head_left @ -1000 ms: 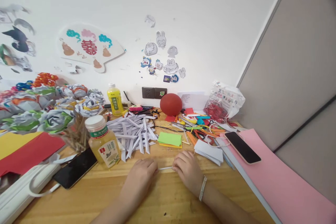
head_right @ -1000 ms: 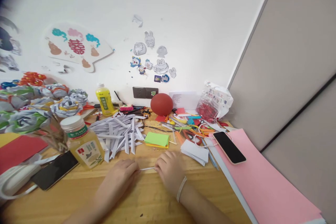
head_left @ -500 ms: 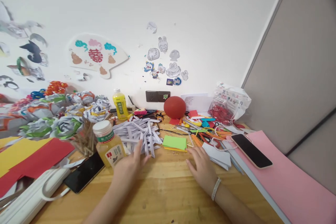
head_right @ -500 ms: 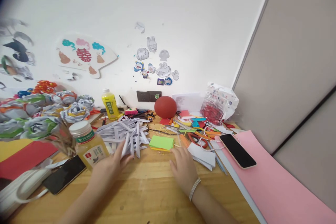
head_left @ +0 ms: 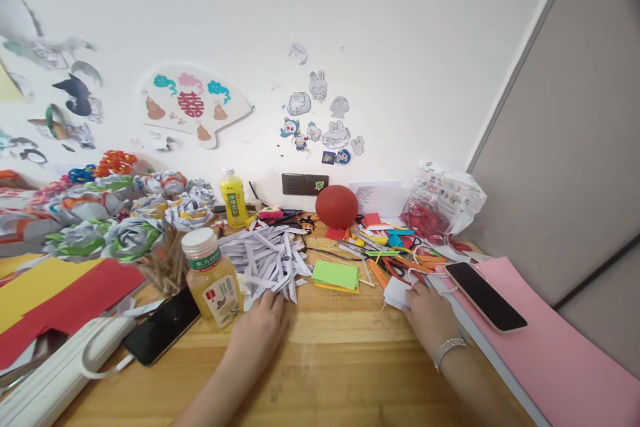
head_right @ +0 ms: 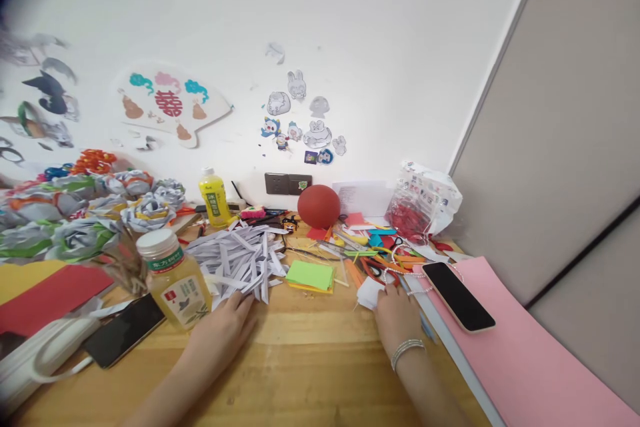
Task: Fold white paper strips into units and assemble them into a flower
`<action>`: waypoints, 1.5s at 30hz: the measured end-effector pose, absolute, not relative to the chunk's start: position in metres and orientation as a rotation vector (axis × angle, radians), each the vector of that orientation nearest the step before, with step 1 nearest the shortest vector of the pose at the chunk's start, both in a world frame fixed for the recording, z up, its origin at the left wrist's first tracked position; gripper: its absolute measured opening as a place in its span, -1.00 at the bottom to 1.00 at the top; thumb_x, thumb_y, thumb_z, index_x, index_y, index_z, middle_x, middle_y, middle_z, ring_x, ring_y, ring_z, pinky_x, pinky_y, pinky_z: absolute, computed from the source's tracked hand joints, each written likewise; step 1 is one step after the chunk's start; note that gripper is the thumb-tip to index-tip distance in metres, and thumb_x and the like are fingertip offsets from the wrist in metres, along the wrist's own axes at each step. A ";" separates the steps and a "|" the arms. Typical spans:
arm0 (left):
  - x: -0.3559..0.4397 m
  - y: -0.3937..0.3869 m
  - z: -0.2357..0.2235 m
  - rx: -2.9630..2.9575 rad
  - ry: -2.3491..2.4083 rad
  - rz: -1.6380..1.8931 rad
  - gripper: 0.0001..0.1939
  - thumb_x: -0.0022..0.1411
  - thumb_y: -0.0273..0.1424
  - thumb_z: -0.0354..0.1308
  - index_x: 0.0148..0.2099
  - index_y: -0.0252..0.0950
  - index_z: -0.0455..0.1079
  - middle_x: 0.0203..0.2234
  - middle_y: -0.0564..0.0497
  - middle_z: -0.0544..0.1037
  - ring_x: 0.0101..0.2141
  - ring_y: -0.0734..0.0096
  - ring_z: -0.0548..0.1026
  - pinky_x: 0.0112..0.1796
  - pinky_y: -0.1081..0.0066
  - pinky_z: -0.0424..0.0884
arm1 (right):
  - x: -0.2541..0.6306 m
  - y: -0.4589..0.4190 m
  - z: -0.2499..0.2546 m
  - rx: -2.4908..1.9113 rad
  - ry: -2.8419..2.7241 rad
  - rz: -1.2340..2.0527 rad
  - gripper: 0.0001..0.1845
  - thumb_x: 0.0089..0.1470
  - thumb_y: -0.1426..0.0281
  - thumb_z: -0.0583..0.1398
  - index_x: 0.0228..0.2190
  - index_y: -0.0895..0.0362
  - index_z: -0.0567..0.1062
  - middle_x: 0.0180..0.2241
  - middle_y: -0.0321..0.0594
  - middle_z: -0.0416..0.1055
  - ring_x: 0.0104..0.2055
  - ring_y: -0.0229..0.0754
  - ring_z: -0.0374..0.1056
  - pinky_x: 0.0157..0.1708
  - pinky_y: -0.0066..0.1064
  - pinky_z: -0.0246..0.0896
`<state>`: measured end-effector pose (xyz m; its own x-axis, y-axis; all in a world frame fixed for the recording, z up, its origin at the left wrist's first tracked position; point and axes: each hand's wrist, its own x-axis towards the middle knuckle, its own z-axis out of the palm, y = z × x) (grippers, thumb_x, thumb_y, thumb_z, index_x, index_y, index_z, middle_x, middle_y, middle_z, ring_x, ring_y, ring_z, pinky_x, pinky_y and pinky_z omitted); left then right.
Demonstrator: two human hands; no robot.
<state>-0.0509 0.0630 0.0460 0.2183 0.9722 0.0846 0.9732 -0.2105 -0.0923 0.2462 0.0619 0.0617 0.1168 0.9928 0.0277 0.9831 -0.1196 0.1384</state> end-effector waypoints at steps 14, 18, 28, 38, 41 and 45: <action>-0.048 0.060 0.040 -2.481 -1.574 -0.187 -0.71 0.25 -0.53 -0.12 -0.13 -0.33 0.42 -0.16 -0.18 0.45 -0.13 0.16 0.41 -0.19 0.25 0.42 | 0.246 0.064 0.066 2.269 2.098 0.116 -0.72 0.08 0.58 0.04 -0.35 0.29 0.56 -0.27 0.06 0.48 -0.13 -0.02 0.34 -0.24 -0.35 0.11; -0.054 0.066 0.032 -2.382 -1.489 -0.260 -0.64 0.14 -0.56 -0.01 -0.02 -0.29 0.40 -0.01 -0.22 0.39 0.01 0.00 0.32 -0.07 0.13 0.36 | 0.246 0.063 0.064 2.288 2.141 0.143 -0.76 0.09 0.51 0.08 -0.33 0.29 0.55 -0.23 0.06 0.46 -0.11 0.02 0.31 -0.23 -0.32 0.11; -0.057 0.076 0.021 -2.231 -1.539 -0.390 -0.53 0.16 -0.35 0.08 0.13 -0.23 0.26 0.14 -0.26 0.24 0.15 -0.13 0.14 -0.03 0.00 0.27 | 0.239 0.065 0.057 2.313 2.242 0.210 -0.79 0.09 0.45 0.10 -0.35 0.20 0.54 -0.25 -0.06 0.45 -0.13 0.01 0.28 -0.21 -0.28 0.09; -0.031 0.107 0.044 -2.088 -1.722 -0.142 -0.35 0.04 -0.48 0.09 0.22 -0.28 0.12 0.21 -0.35 0.06 0.18 -0.20 0.04 0.03 -0.18 0.04 | 0.240 0.065 0.054 2.336 2.256 0.203 -0.81 0.07 0.45 0.12 -0.34 0.20 0.54 -0.24 -0.06 0.45 -0.14 0.00 0.28 -0.23 -0.31 0.10; -0.035 0.121 0.047 -1.989 -1.818 -0.048 -0.37 0.06 -0.58 0.05 0.21 -0.29 0.14 0.18 -0.38 0.12 0.15 -0.22 0.11 -0.01 -0.19 0.10 | 0.239 0.064 0.055 2.336 2.267 0.175 -0.81 0.06 0.44 0.12 -0.34 0.20 0.54 -0.25 -0.05 0.45 -0.14 0.01 0.29 -0.23 -0.30 0.11; -0.042 0.133 0.057 -1.964 -1.811 -0.012 -0.37 0.06 -0.68 0.02 0.20 -0.32 0.14 0.11 -0.38 0.25 0.08 -0.07 0.26 -0.06 -0.01 0.26 | 0.237 0.063 0.059 2.341 2.279 0.144 -0.79 0.07 0.45 0.11 -0.31 0.22 0.54 -0.23 -0.01 0.44 -0.12 0.03 0.29 -0.22 -0.28 0.11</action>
<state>-0.0425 0.1329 0.0570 0.1310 0.9405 0.3137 0.9446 -0.0223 -0.3274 0.2374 0.0631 0.0586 0.0290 0.9879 0.1524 0.9992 -0.0246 -0.0307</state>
